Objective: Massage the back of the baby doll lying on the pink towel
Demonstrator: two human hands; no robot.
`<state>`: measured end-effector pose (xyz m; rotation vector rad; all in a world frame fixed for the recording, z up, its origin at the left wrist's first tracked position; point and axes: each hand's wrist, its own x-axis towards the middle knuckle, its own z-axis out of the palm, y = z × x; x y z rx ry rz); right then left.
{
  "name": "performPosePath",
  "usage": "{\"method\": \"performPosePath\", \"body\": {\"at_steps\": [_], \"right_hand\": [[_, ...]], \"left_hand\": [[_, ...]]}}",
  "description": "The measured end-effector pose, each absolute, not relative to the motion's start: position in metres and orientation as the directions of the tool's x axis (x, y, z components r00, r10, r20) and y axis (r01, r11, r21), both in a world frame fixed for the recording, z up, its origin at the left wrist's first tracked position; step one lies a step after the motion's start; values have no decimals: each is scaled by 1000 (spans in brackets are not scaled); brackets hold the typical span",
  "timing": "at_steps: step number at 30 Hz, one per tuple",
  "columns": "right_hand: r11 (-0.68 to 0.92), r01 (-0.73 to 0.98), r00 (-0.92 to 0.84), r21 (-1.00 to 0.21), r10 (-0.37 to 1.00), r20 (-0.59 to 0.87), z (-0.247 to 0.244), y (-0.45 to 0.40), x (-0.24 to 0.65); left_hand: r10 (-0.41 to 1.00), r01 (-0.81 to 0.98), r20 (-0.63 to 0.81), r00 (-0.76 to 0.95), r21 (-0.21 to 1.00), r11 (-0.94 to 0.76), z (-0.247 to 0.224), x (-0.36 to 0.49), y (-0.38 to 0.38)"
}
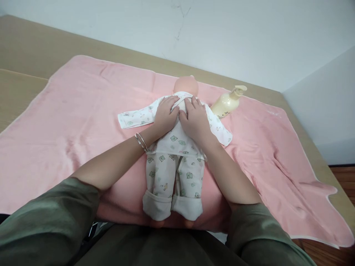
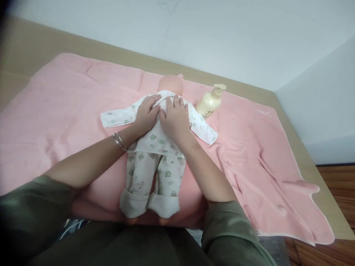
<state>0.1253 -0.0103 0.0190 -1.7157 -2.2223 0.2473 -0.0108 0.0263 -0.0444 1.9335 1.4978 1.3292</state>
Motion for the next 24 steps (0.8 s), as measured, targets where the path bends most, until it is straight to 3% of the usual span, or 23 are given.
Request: {"method": "performPosePath", "body": {"at_steps": [5, 16, 21, 24], "right_hand": [[437, 860, -366, -262, 888, 280, 39, -32, 122], [316, 901, -271, -297, 945, 183, 7, 2, 126], [397, 889, -376, -227, 917, 133, 26, -3, 138], [403, 878, -346, -257, 907, 240, 45, 3, 161]], "left_hand": [[891, 548, 454, 33, 737, -396, -42, -11, 24], [877, 659, 468, 106, 628, -414, -45, -10, 31], [815, 546, 545, 194, 631, -552, -37, -4, 8], [749, 435, 614, 250, 620, -653, -23, 6, -18]]}}
